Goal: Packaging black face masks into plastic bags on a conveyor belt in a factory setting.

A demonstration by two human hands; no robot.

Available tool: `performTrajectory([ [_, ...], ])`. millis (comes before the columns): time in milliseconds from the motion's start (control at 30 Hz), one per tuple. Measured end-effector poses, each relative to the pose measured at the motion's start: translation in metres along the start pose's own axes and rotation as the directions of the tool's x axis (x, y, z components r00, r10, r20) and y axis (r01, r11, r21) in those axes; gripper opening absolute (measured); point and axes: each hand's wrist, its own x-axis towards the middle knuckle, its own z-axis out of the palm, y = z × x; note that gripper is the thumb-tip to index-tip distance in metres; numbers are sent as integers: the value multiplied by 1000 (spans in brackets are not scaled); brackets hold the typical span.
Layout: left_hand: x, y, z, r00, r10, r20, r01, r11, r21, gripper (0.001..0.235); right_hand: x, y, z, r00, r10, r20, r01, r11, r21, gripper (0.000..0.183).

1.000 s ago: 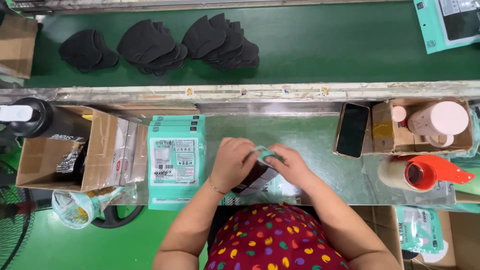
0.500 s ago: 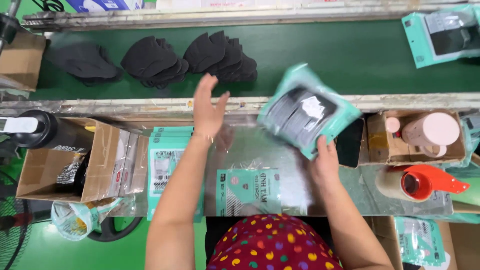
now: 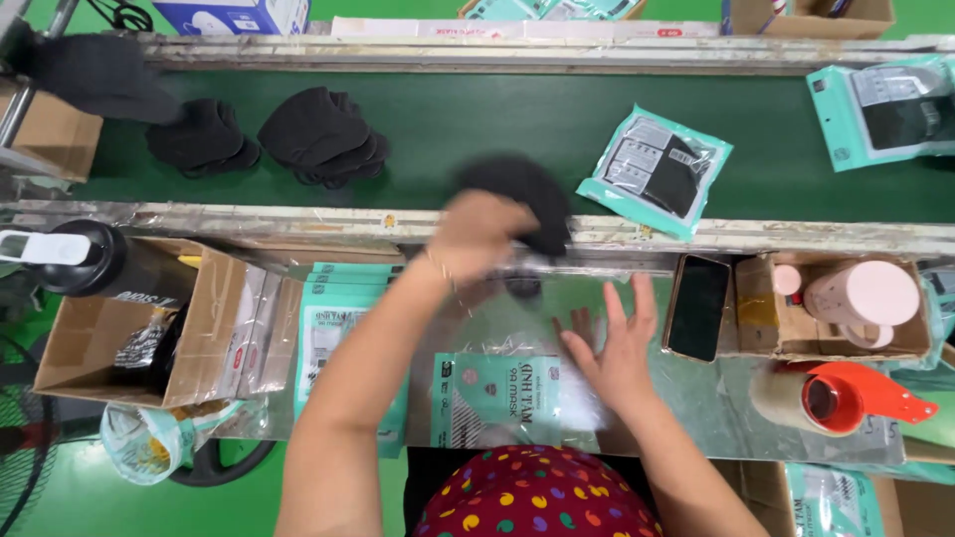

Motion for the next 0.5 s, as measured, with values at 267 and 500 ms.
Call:
performTrajectory([
  [267,-123,41,88,974,-183,-134,93,860,-503,93,-43,48,47,958,-29,287,-68,944,324,86],
  [500,-135,39,122,982,-190,-19,141,789,-598,127,-68,54,75,907,61,417,-377,563,735,117],
])
